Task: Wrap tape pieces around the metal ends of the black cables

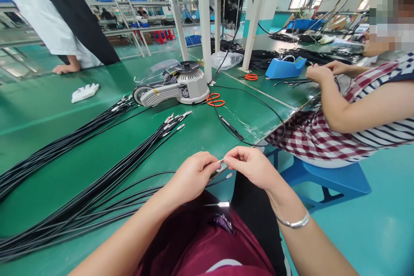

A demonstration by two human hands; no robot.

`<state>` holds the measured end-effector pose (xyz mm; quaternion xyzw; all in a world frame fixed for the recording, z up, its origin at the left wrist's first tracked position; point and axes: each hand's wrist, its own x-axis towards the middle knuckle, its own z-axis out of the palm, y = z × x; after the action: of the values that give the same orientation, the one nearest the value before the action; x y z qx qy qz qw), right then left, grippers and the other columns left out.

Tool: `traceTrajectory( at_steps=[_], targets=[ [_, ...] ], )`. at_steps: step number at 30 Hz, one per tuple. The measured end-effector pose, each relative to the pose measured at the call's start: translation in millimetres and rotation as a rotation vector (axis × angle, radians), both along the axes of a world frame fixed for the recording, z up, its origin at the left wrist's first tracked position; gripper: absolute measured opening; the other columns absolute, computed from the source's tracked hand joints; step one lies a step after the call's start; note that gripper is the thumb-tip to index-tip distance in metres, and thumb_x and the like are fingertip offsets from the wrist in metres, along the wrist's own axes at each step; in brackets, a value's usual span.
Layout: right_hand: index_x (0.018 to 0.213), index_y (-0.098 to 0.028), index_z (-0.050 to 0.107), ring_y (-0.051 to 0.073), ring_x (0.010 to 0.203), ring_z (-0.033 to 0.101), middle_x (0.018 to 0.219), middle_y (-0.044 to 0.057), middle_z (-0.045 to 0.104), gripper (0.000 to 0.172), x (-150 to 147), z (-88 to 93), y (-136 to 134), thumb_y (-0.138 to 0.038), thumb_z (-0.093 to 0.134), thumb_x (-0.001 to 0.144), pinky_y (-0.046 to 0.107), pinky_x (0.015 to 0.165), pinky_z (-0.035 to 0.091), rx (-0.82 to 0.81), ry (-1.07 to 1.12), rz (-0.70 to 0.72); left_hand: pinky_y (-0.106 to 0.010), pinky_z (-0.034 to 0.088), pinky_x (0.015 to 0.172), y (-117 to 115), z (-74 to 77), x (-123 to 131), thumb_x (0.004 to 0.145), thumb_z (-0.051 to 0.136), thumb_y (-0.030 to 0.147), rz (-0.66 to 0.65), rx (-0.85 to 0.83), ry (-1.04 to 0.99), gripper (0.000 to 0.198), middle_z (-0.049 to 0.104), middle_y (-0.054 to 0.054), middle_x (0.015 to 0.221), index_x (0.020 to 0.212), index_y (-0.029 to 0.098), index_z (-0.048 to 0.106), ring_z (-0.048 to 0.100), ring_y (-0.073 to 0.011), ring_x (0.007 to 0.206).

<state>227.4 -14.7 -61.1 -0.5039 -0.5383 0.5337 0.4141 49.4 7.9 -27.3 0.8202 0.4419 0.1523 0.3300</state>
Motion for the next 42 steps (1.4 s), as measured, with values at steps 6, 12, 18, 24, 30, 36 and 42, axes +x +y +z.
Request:
traceTrajectory(
  at_steps=[6,12,18,24,30,36,42],
  targets=[
    [0.077,-0.015,0.065,0.014,0.067,0.059,0.071,0.002,0.064,0.021,0.6,0.9,-1.3,-0.037,0.063,0.076,0.028,0.062,0.05,0.021,-0.03,-0.014,-0.025,0.04,0.064,2.0,-3.1,5.7,0.086,0.044,0.025,-0.011,0.052,-0.029,0.027,0.057,-0.001,0.066,0.067,0.018,0.062,0.053,-0.0143,0.068],
    [0.072,-0.015,0.062,0.014,0.066,0.058,0.069,0.001,0.063,0.02,-0.9,-2.9,-4.3,-0.034,0.061,0.078,0.028,0.064,0.048,0.02,-0.053,0.03,-0.027,0.041,0.066,-5.9,-8.2,13.2,0.084,0.049,0.017,0.001,0.149,0.055,0.024,0.06,-0.003,0.066,0.065,0.017,0.064,0.055,-0.0163,0.071],
    [0.073,-0.017,0.064,0.018,0.071,0.06,0.071,0.003,0.064,0.024,19.6,-12.2,-9.6,-0.04,0.058,0.08,0.03,0.069,0.046,-0.086,-0.213,0.11,-0.028,0.043,0.082,6.3,0.9,-24.6,0.089,0.047,0.029,0.005,0.249,0.046,0.022,0.067,-0.003,0.089,0.096,0.023,0.067,0.058,-0.0168,0.089],
    [0.086,-0.019,0.066,0.023,0.08,0.061,0.086,0.007,0.067,0.034,34.4,-18.3,1.0,-0.049,0.052,0.082,0.035,0.076,0.047,-0.1,-0.296,-0.028,-0.039,0.042,0.086,76.7,-13.1,-74.5,0.085,0.047,0.021,0.41,0.425,0.321,0.021,0.063,-0.013,0.093,0.093,0.013,0.066,0.054,-0.0262,0.093],
    [0.078,-0.018,0.064,0.02,0.073,0.06,0.075,0.005,0.065,0.031,6.2,-2.6,17.2,-0.047,0.055,0.081,0.032,0.071,0.047,0.009,-0.18,-0.026,-0.041,0.041,0.084,100.0,-22.9,-62.2,0.082,0.048,0.016,0.468,0.441,0.256,0.019,0.064,-0.014,0.085,0.072,0.015,0.064,0.055,-0.0277,0.092],
    [0.086,-0.015,0.066,0.015,0.065,0.06,0.072,0.004,0.066,0.028,-24.8,9.2,63.5,-0.041,0.06,0.078,0.028,0.065,0.048,0.061,-0.007,-0.122,-0.026,0.048,0.071,65.8,-16.7,-63.7,0.089,0.038,0.026,0.498,0.353,-0.047,0.029,0.067,-0.002,0.087,0.107,0.023,0.06,0.062,-0.0151,0.076],
    [0.083,-0.012,0.064,0.01,0.063,0.058,0.076,0.003,0.065,0.014,-33.2,49.4,180.5,-0.024,0.058,0.084,0.021,0.06,0.047,0.088,0.031,-0.288,-0.03,0.046,0.076,51.5,-23.5,-63.4,0.085,0.044,0.04,0.496,0.23,-0.283,0.027,0.065,-0.002,0.083,0.084,0.024,0.067,0.061,-0.0187,0.081]
  ],
)
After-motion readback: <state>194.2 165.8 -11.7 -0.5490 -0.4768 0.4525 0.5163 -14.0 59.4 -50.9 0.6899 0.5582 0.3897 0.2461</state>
